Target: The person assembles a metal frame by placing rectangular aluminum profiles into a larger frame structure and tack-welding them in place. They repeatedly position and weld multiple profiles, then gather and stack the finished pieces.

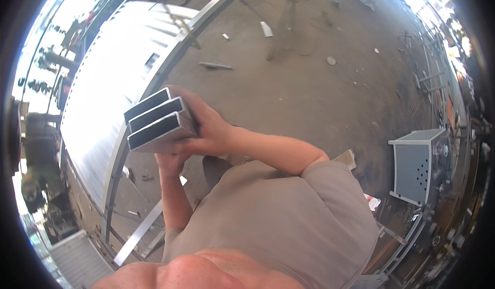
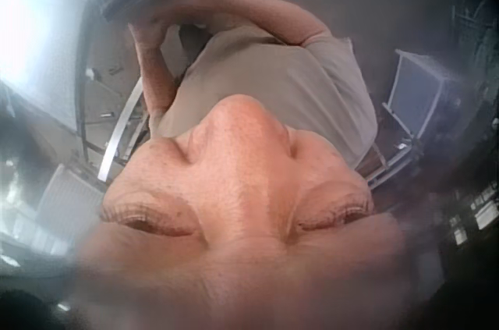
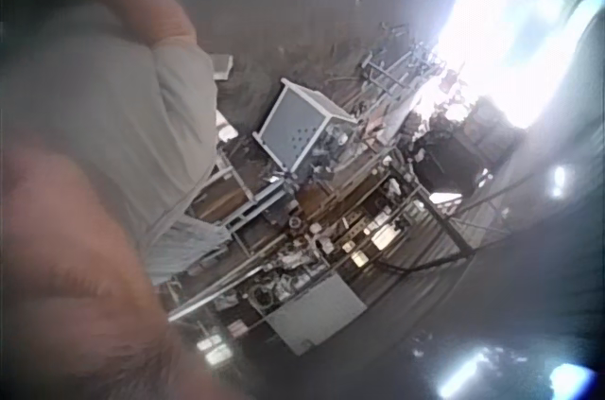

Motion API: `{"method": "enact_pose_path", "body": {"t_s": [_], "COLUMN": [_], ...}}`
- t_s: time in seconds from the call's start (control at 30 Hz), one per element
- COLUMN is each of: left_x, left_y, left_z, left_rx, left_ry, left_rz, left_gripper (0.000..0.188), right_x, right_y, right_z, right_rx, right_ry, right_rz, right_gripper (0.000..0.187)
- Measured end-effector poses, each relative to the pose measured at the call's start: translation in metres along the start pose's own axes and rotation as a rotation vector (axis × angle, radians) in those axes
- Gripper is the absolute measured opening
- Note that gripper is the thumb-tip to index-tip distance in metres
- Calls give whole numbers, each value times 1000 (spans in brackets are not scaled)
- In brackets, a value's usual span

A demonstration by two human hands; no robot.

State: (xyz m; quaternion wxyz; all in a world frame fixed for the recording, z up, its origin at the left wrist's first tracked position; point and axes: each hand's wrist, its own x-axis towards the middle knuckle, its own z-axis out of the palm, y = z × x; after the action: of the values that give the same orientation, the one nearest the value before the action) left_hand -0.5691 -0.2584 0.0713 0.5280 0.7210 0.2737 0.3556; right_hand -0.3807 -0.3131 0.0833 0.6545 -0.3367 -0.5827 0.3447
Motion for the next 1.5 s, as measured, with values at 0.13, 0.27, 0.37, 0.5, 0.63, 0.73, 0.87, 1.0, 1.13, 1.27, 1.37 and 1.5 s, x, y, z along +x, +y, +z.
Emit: {"method": "enact_pose_path", "body": {"t_s": [0.13, 0.27, 0.37, 0.5, 0.63, 0.73, 0.87, 1.0, 1.13, 1.27, 1.37, 1.5], "left_x": [69, 145, 210, 308, 409, 480, 559, 608, 607, 578, 572, 599], "left_y": [-4, -21, -41, -67, -76, -76, -92, -146, -234, -298, -310, -302], "left_z": [85, 167, 228, 295, 325, 338, 363, 399, 414, 440, 470, 503], "left_rx": [-138, -174, -282, -546, -465, -353, -104, 170, 116, 200, 295, 110], "left_ry": [-239, -381, -538, -519, -532, -522, -298, 56, 64, 179, 163, 186], "left_rz": [-10, -58, 187, 245, 181, 170, 161, 59, -272, -791, -913, -1029], "left_gripper": [43, 93, 127, 126, 115, 114, 98, 74, 65, 65, 69, 68], "right_x": [-50, -85, -91, -53, 13, 61, 137, 214, 274, 323, 347, 351], "right_y": [9, 38, 61, 87, 103, 101, 136, 196, 264, 336, 387, 451], "right_z": [-100, -195, -268, -367, -436, -489, -552, -633, -732, -811, -860, -899], "right_rx": [-196, -114, -443, -749, -465, -415, -348, -199, -24, -14, -20, -22], "right_ry": [117, 289, 240, 236, 413, 335, 529, 771, 850, 838, 823, 766], "right_rz": [230, 361, 178, 137, 276, 401, 409, 327, 414, 542, 597, 642], "right_gripper": [119, 114, 94, 75, 66, 56, 55, 55, 60, 62, 65, 78]}}
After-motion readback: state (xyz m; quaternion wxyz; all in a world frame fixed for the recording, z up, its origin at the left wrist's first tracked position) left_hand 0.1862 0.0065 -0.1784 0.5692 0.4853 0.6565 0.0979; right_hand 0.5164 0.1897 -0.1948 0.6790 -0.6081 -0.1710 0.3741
